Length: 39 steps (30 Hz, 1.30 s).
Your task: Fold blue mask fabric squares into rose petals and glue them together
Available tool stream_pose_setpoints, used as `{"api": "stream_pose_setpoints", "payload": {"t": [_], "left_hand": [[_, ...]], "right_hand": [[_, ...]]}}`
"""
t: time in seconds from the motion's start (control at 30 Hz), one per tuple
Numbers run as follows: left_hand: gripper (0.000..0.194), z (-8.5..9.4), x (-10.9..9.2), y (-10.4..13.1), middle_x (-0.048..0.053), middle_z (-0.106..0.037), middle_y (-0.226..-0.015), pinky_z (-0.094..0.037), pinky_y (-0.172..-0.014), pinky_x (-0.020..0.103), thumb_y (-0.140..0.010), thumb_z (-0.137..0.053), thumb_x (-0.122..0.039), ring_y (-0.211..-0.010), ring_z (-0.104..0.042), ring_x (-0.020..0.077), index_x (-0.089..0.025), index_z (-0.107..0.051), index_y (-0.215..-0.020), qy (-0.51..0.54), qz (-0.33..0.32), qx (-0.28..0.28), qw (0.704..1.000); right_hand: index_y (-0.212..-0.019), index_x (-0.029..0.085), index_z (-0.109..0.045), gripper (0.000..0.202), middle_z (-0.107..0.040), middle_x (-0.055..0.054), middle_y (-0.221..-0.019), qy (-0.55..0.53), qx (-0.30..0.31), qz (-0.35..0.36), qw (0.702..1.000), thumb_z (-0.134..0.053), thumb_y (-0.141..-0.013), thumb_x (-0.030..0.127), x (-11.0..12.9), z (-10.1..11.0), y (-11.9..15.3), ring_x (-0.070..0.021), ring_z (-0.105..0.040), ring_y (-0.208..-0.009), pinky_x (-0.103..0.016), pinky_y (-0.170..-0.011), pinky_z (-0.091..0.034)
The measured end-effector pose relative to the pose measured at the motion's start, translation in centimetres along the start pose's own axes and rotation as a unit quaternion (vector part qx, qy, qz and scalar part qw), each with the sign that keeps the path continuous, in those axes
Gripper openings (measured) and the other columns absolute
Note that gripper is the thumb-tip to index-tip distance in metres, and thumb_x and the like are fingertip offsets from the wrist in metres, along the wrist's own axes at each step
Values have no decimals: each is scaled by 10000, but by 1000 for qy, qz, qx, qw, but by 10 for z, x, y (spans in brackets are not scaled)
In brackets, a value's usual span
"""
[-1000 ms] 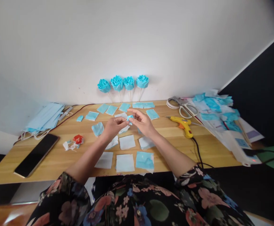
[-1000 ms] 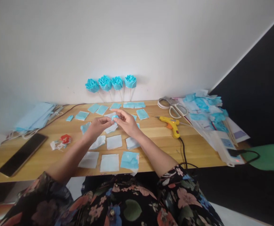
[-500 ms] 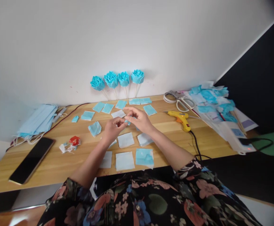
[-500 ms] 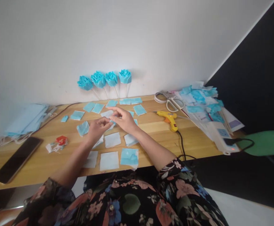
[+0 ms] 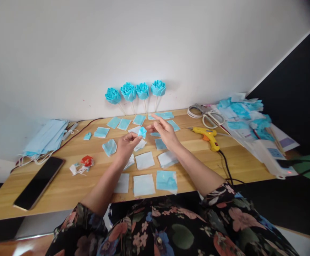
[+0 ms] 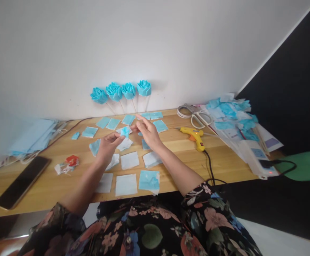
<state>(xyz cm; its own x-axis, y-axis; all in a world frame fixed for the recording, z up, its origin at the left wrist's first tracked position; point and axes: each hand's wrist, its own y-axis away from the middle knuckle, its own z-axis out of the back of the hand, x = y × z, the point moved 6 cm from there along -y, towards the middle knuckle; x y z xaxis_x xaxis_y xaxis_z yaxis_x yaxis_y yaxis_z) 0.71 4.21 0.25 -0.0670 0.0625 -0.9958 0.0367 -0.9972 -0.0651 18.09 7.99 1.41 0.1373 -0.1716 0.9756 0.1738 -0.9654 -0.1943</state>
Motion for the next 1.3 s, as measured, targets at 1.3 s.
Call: {"api": "stream_pose_setpoints", "payload": {"t": [1.3], "left_hand": [[244,-2,-2,-3,-12,-509,-625,-358,-672,270,-727,-693,-312,-668,-437,131,-187,-572,-557,38,41,42,998]], "right_hand": [[-1271,181,-631,501,-452,103,-527,-78,-27,-55,995,-651,-795,336,-5,3,-4,-93,-404,-535,-256,-631,-429]]}}
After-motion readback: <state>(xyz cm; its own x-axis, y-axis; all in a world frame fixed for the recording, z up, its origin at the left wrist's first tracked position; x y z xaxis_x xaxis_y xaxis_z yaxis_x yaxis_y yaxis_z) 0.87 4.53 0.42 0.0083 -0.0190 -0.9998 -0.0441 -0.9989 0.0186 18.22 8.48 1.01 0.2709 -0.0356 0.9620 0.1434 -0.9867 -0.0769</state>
